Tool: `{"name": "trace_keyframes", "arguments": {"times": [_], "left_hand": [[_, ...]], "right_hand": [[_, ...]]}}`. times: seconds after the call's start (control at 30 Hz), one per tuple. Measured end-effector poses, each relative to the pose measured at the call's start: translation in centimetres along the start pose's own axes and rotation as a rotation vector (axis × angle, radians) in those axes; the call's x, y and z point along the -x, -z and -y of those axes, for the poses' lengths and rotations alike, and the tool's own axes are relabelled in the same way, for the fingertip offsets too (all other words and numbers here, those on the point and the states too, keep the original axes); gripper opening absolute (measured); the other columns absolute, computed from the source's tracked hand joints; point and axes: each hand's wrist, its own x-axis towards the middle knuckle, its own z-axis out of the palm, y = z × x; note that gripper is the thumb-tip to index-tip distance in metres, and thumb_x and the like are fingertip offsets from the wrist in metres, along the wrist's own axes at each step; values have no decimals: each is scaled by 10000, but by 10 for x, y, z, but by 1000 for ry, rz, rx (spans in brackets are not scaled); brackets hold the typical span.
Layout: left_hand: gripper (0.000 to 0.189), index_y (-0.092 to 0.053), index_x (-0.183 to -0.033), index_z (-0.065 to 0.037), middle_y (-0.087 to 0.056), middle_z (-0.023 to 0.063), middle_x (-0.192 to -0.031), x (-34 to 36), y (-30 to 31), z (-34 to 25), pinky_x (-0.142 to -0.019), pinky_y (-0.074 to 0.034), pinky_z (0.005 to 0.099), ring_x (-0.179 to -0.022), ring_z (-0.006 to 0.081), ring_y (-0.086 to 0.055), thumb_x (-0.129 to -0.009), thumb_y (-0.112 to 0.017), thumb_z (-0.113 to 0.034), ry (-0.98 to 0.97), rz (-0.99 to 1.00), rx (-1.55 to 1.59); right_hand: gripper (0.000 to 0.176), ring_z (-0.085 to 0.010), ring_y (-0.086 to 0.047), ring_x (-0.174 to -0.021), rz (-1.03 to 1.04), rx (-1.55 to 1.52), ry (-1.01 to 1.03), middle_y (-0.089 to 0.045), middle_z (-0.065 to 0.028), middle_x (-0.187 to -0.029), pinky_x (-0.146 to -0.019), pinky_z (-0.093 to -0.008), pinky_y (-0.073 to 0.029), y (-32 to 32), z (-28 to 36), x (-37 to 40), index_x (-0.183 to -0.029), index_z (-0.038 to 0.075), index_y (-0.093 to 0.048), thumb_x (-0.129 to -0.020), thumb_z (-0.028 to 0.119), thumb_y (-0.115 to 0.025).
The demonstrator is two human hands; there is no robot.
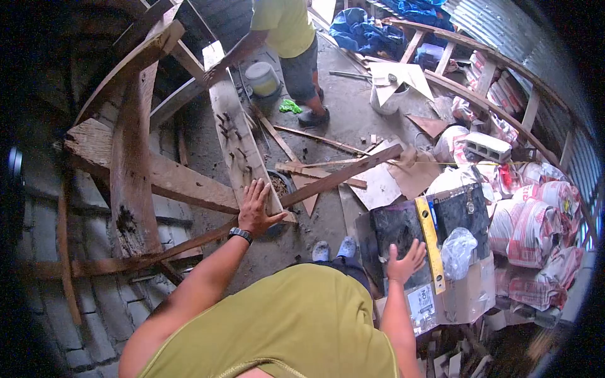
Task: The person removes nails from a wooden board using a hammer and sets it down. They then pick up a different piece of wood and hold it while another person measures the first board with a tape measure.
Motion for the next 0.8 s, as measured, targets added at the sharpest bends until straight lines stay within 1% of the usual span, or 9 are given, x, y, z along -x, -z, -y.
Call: {"name": "trace_keyframes", "arguments": {"times": [0.07, 0.17, 0.27, 0.43, 0.5, 0.67, 0.73, 0.77, 0.8], "left_hand": [[1074, -439, -1550, -46, -366, 227, -1644, 0, 2, 0, -1286, -185, 548, -1559, 409, -274, -776, -759, -717, -7, 16, 9], [1063, -431, -1552, -38, -366, 233, -1641, 0, 3, -1, -1290, -179, 546, -1558, 414, -272, -787, -757, -701, -17, 4, -15], [1065, -430, -1551, -35, -363, 242, -1638, 0, 1, 1, -1289, -175, 553, -1555, 413, -276, -788, -753, -705, -28, -1, -8], [1050, -433, -1542, -36, -358, 258, -1631, -1, 3, -1, -1284, -175, 560, -1550, 431, -274, -786, -771, -683, -25, 6, 2], [1048, -432, -1543, -38, -345, 259, -1637, -3, 2, -5, -1286, -165, 558, -1556, 433, -256, -791, -765, -687, -12, 28, -5], [1073, -376, -1578, -28, -260, 243, -1682, 0, 2, -1, -1291, -121, 563, -1581, 421, -190, -819, -708, -711, -9, 90, -40], [1069, -359, -1587, -33, -266, 244, -1676, -3, -5, 2, -1287, -123, 573, -1573, 425, -204, -821, -718, -687, -32, 69, -65], [1069, -359, -1587, -33, -266, 244, -1676, -5, -2, -1, -1287, -123, 573, -1573, 425, -204, -821, -718, -687, -31, 65, -62], [1057, -365, -1576, -42, -290, 234, -1663, -8, 2, -3, -1286, -125, 577, -1565, 420, -222, -811, -745, -664, -19, 89, -67]], "right_hand": [[935, -401, -196, -1584, -60, 42, -80, -251, -179, -1711, -1241, -672, -131, 2, -17, 11, -1629, 136, -343, -932, 698, -614], [923, -414, -157, -1593, 5, 196, -493, -163, -176, -1737, -1208, -725, -152, 7, -33, 31, -1654, 152, -294, -965, 714, -544], [910, -418, -151, -1593, 54, 150, -532, -152, -185, -1738, -1208, -727, -151, 3, -36, 48, -1664, 153, -271, -983, 703, -520], [835, -448, -180, -1574, -125, 47, -383, -153, -182, -1737, -1252, -610, -226, -10, -48, 53, -1661, 143, -280, -1018, 613, -530], [817, -397, -260, -1561, -143, 93, -382, -227, -209, -1713, -1267, -516, -247, -5, -41, 54, -1630, 86, -342, -1023, 602, -521], [839, -405, -264, -1558, -85, 101, -410, -230, -244, -1700, -1259, -531, -261, 2, -40, 57, -1633, 73, -319, -1016, 598, -540], [907, -442, -264, -1548, -211, 34, -394, -242, -291, -1678, -1251, -538, -277, -4, -43, 55, -1648, 52, -253, -1005, 623, -541], [1065, -469, -256, -1543, -334, -27, -415, -258, -321, -1660, -1236, -544, -307, -4, -40, 54, -1645, 4, -201, -945, 714, -576], [1065, -469, -256, -1543, -334, -27, -410, -258, -321, -1660, -1236, -544, -307, -5, -38, 49, -1645, 4, -201, -945, 714, -576]]}}
